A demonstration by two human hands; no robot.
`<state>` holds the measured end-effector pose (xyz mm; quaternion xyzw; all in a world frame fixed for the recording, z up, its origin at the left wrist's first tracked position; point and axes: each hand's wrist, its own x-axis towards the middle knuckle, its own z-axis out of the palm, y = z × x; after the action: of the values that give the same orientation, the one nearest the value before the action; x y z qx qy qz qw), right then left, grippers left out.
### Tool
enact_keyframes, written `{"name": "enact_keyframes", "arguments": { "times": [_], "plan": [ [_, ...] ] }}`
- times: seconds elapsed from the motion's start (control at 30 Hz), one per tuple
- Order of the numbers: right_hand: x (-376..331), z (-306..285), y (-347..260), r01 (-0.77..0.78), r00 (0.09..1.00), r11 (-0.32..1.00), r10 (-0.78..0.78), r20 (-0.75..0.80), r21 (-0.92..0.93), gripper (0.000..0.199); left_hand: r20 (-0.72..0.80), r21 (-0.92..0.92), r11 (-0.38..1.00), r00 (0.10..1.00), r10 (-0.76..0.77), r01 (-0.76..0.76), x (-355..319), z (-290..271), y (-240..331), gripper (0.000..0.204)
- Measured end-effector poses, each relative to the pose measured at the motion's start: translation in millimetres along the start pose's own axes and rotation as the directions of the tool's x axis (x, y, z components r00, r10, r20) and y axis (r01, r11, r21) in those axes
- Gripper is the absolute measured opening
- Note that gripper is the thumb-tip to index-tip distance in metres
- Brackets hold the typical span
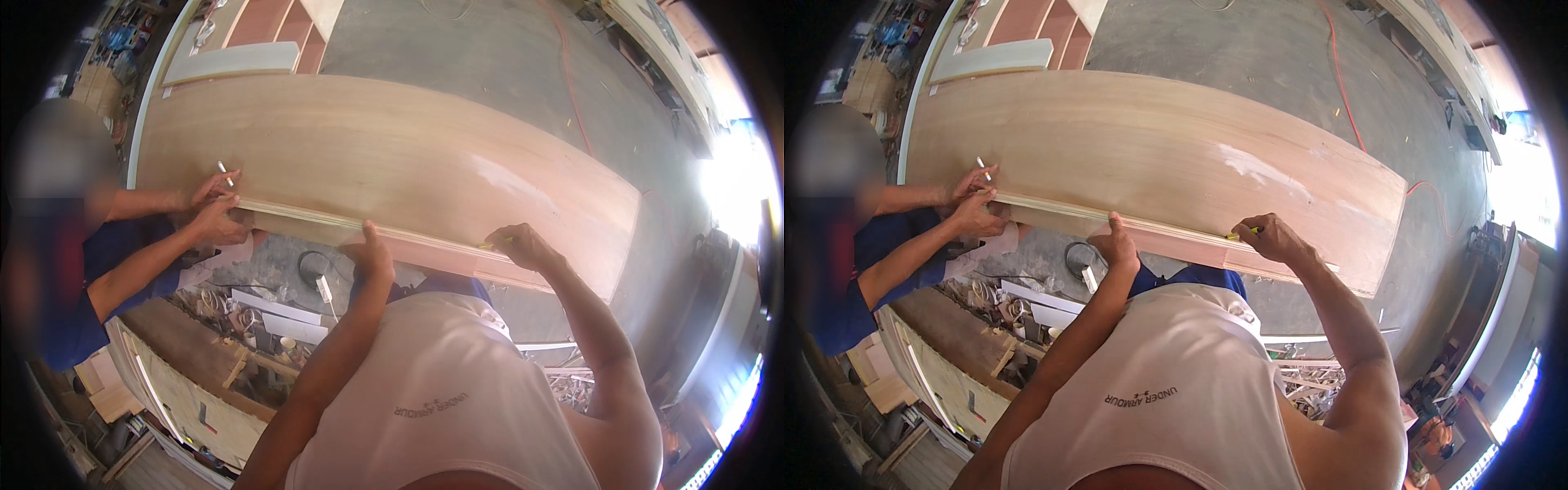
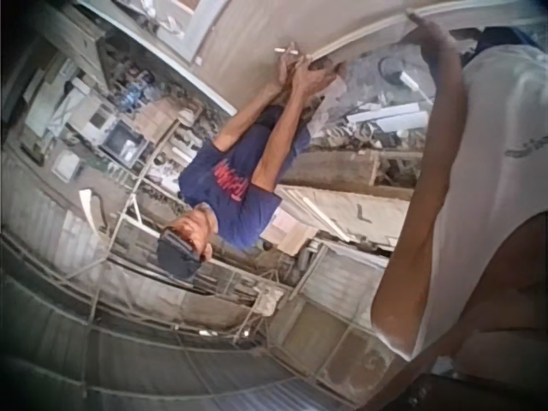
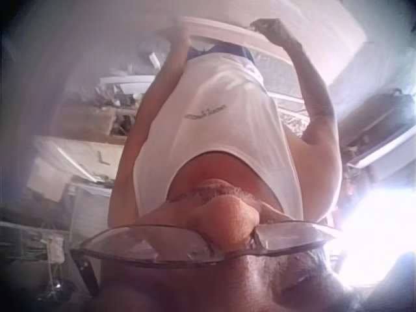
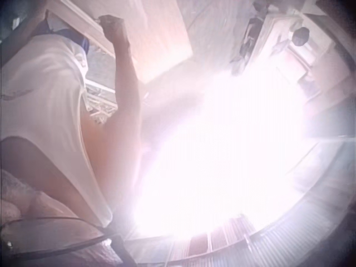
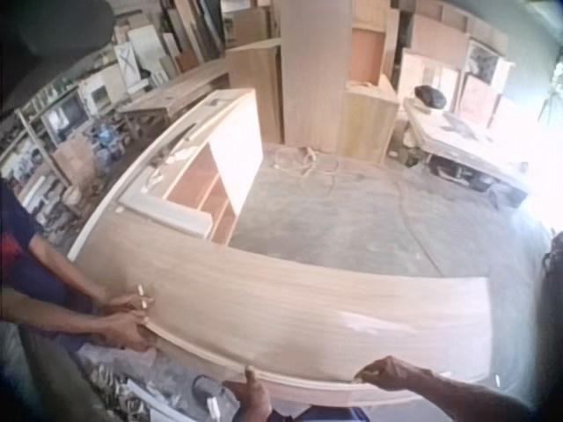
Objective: The person positions a long white trim piece along the edge of a large wooden panel with a coworker. They then pick up an orange nail gun, connect an air hose, and use a utility knife to adjust the tool before placing it on the workbench.
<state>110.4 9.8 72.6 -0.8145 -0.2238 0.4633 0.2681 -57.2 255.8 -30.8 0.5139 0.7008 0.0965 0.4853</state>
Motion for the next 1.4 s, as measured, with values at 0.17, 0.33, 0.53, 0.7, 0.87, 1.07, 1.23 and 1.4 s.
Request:
{"name": "enact_keyframes", "arguments": {
  "times": [0.17,0.33,0.53,0.7,0.87,1.07,1.23,1.4],
  "plan": [
    [30.0,34.3,-2.0,0.277,0.953,0.960,-0.280,-0.118,-0.043,0.032,-0.069,-0.151,0.980,0.990,0.121,-0.130,13.5,11.2,-15.3,0.071],
    [25.7,22.4,-22.1,0.191,0.982,0.982,-0.191,0.001,-0.006,0.033,0.013,-0.294,0.954,0.998,0.068,-0.061,-10.3,3.5,6.1,0.079],
    [-24.4,-0.2,37.7,0.306,0.926,0.946,-0.322,-0.196,-0.109,0.031,0.038,-0.282,0.957,0.996,0.086,-0.072,-4.3,2.0,3.0,0.080],
    [-35.8,-5.6,43.1,0.613,0.519,0.737,-0.647,-0.559,-0.284,0.023,0.055,-0.352,0.932,0.992,0.112,-0.086,-11.2,-1.1,10.6,0.068],
    [-74.3,23.3,56.4,0.398,0.786,0.904,-0.247,-0.566,0.159,0.022,0.051,-0.358,0.932,0.996,0.076,-0.053,-6.9,-1.8,13.5,0.068],
    [-104.6,62.0,108.8,0.103,0.754,0.987,0.001,-0.657,0.119,0.023,0.073,-0.313,0.949,0.995,0.069,-0.043,-18.0,-2.2,19.8,0.080],
    [-97.1,80.5,105.4,0.052,0.748,0.998,-0.056,-0.661,-0.026,0.038,0.032,-0.248,0.969,0.999,0.030,-0.021,-11.8,1.6,13.4,0.081],
    [-62.5,90.7,74.9,0.031,0.847,0.987,-0.111,-0.520,-0.160,0.048,0.121,-0.386,0.923,0.992,0.041,0.009,4.3,4.7,-6.0,0.078]
  ]
}}
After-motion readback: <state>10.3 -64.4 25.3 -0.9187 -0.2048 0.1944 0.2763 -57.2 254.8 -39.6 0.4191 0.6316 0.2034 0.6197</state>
